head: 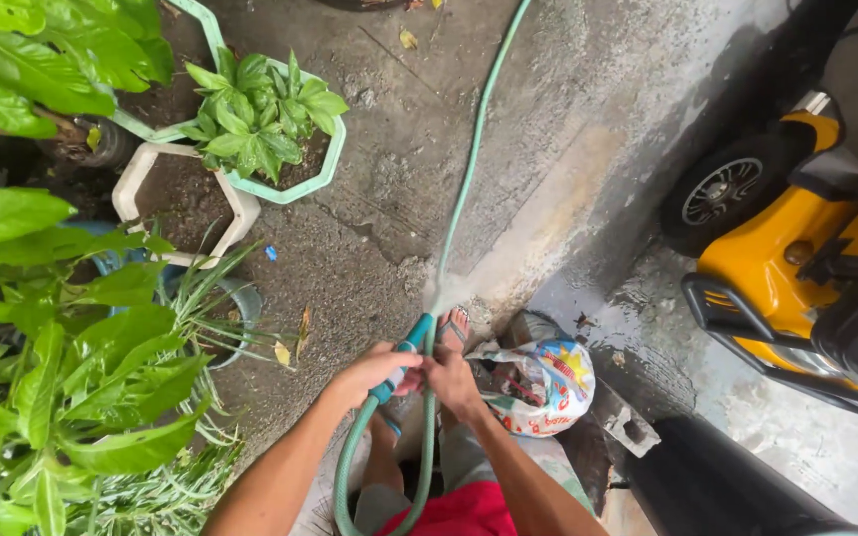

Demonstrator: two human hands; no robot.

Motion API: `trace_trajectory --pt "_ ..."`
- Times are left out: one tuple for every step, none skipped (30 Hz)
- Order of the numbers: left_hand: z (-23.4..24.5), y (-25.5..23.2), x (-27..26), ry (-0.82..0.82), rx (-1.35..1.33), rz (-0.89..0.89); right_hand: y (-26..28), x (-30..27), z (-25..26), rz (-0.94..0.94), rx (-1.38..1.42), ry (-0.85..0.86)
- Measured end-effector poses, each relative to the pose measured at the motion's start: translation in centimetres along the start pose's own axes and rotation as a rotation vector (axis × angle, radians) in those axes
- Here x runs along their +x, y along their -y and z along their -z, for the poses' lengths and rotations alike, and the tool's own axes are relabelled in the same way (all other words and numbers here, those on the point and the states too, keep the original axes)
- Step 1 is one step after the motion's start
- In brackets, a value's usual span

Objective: Watering various potted plants in an outdoor area using a garden hose.

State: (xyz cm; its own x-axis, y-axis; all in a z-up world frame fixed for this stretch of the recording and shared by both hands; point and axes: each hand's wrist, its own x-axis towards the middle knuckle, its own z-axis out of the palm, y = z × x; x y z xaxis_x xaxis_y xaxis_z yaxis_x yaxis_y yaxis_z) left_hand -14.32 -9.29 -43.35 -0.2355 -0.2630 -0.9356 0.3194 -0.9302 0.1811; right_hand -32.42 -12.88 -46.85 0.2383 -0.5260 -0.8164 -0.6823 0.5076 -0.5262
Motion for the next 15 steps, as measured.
trace_trajectory --pt "0.1 1.0 0.3 -0.007 0.0 -0.037 0.0 -0.4 -0.8 0.056 -0.043 -0.009" --pt "0.3 1.5 -0.2 -0.009 -0.002 -0.037 -0.5 -0.4 -1.2 0.056 -0.044 -0.006" --pt "0.4 2.1 -0.6 -0.014 -0.064 -0.062 -1.0 -0.5 -1.7 0.092 0.098 0.072" --pt "0.4 2.6 -1.0 -0.018 -0.126 -0.087 -1.5 -0.6 -2.0 0.126 0.239 0.148" --pt "0.3 3.0 -1.6 -0.017 -0.128 -0.086 -2.3 -0.3 -2.5 0.125 0.238 0.148" --pt "0.3 3.3 -2.0 -0.002 -0.185 -0.095 -3.1 0.2 -3.1 0.171 0.294 0.171" --pt "0.4 3.6 -2.5 0.013 -0.242 -0.103 -3.8 0.7 -3.7 0.216 0.35 0.193" --pt "0.6 3.7 -2.8 0.011 -0.243 -0.107 -2.6 0.1 -3.7 0.219 0.349 0.196" --pt "0.8 3.8 -3.2 0.023 -0.28 -0.119 -1.4 -0.4 -3.7 0.035 0.456 0.232" --pt "0.9 3.8 -3.3 0.039 -0.318 -0.133 -0.3 -0.8 -3.5 -0.151 0.558 0.263" --pt "0.5 3.7 -3.5 0.04 -0.32 -0.138 0.3 0.5 -3.4 -0.148 0.554 0.263" --pt "0.2 3.8 -3.8 0.144 -0.374 -0.127 0.9 1.7 -3.5 -0.307 0.818 0.291" --pt "-0.1 3.9 -4.0 0.249 -0.427 -0.116 1.5 2.9 -3.6 -0.47 1.08 0.316" --pt "-0.3 3.8 -5.2 0.239 -0.431 -0.115 1.4 5.3 -3.4 -0.475 1.079 0.326" --pt "-0.5 3.7 -6.2 0.291 -0.469 -0.113 1.3 7.7 -3.3 -0.405 1.225 0.283"
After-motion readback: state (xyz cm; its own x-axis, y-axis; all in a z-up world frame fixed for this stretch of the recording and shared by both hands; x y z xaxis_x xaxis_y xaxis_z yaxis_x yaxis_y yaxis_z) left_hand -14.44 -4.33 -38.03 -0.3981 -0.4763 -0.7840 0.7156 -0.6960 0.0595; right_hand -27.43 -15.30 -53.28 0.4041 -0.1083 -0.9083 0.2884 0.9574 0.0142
